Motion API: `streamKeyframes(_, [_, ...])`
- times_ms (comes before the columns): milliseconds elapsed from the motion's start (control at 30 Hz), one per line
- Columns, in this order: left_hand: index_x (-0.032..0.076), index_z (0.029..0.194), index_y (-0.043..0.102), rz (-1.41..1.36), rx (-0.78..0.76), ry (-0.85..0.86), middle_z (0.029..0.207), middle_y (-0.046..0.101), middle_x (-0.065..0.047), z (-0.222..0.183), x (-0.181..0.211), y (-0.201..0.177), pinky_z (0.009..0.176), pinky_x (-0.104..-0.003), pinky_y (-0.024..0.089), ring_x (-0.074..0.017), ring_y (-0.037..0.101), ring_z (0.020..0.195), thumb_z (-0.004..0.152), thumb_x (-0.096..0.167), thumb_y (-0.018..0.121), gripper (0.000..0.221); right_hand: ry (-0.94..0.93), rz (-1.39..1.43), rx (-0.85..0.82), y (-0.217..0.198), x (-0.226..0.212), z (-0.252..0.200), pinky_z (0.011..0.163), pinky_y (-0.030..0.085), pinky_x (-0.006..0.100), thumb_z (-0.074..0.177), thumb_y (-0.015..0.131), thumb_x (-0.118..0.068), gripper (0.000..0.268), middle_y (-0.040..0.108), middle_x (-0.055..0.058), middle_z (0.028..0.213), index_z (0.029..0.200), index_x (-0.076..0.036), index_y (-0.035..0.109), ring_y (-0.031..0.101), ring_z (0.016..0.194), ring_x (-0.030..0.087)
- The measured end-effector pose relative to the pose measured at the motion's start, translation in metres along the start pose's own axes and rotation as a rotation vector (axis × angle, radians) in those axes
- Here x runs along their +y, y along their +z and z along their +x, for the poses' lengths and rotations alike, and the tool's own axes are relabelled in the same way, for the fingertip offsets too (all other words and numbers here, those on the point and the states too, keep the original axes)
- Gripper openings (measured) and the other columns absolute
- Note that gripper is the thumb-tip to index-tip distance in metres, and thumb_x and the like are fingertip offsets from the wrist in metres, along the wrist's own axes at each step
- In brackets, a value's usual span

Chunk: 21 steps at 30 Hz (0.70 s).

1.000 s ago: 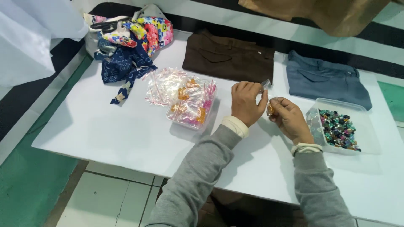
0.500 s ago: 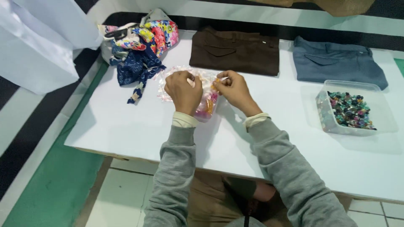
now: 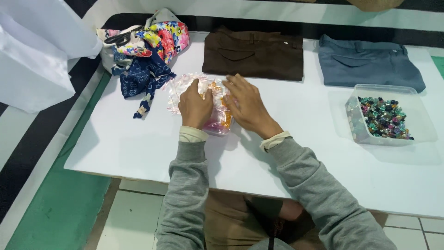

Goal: Sorting small beads and buttons and placing specific ones into a plastic bag

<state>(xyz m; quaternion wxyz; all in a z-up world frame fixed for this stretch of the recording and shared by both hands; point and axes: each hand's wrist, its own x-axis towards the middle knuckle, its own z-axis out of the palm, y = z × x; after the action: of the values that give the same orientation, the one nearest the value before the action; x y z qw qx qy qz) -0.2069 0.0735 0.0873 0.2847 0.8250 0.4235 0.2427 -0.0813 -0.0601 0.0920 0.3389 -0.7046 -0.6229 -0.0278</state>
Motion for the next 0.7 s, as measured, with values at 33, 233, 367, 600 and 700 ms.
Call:
streamKeyframes(33, [-0.001,0.143,0.053,0.004,-0.003,0.003,0.13,0.064,-0.03,0.005,-0.009,0.008,0.102,-0.067,0.042,-0.0532,0.058,0.123,0.095,0.035,0.058,0.06,0.004,0.002,0.004,0.006,0.002,-0.003,0.111,0.033,0.062,0.108,0.045,-0.03,0.045,0.055,0.024,0.144,0.143,-0.005,0.057,0.043,0.14,0.049])
streamKeyframes(233, [0.001,0.153,0.044,0.118,-0.176,-0.073,0.13,0.066,-0.03,0.01,-0.014,0.01,0.107,-0.064,0.039,-0.0516,0.058,0.127,0.099,0.039,0.049,0.067,-0.064,-0.1,-0.032,0.019,0.013,-0.016,0.118,0.021,0.065,0.11,0.04,-0.044,0.054,0.051,0.021,0.151,0.147,-0.007,0.052,0.037,0.147,0.045])
streamKeyframes(367, [0.001,0.142,0.056,0.171,0.214,0.096,0.126,0.068,-0.024,-0.006,-0.002,0.001,0.105,-0.066,0.036,-0.0479,0.062,0.119,0.097,0.032,0.059,0.055,-0.098,-0.059,0.174,-0.007,0.027,-0.018,0.117,0.027,0.06,0.11,0.039,-0.047,0.059,0.05,0.024,0.149,0.153,-0.007,0.047,0.039,0.145,0.046])
streamKeyframes(600, [-0.002,0.15,0.048,0.335,0.094,0.203,0.152,0.039,-0.04,-0.068,0.06,-0.001,0.111,-0.076,0.019,-0.0633,0.03,0.142,0.073,0.059,0.083,0.104,0.066,-0.04,0.07,-0.048,0.064,-0.068,0.117,0.028,0.057,0.109,0.045,-0.045,0.057,0.053,0.022,0.141,0.15,-0.006,0.049,0.041,0.144,0.044])
streamKeyframes(700, [0.003,0.148,0.052,0.373,0.112,0.229,0.147,0.042,-0.034,-0.048,0.019,0.018,0.11,-0.072,0.028,-0.0602,0.036,0.138,0.07,0.073,0.078,0.109,0.122,-0.057,-0.003,-0.067,0.07,-0.085,0.115,0.033,0.057,0.109,0.042,-0.046,0.057,0.055,0.02,0.139,0.149,-0.006,0.05,0.045,0.141,0.043])
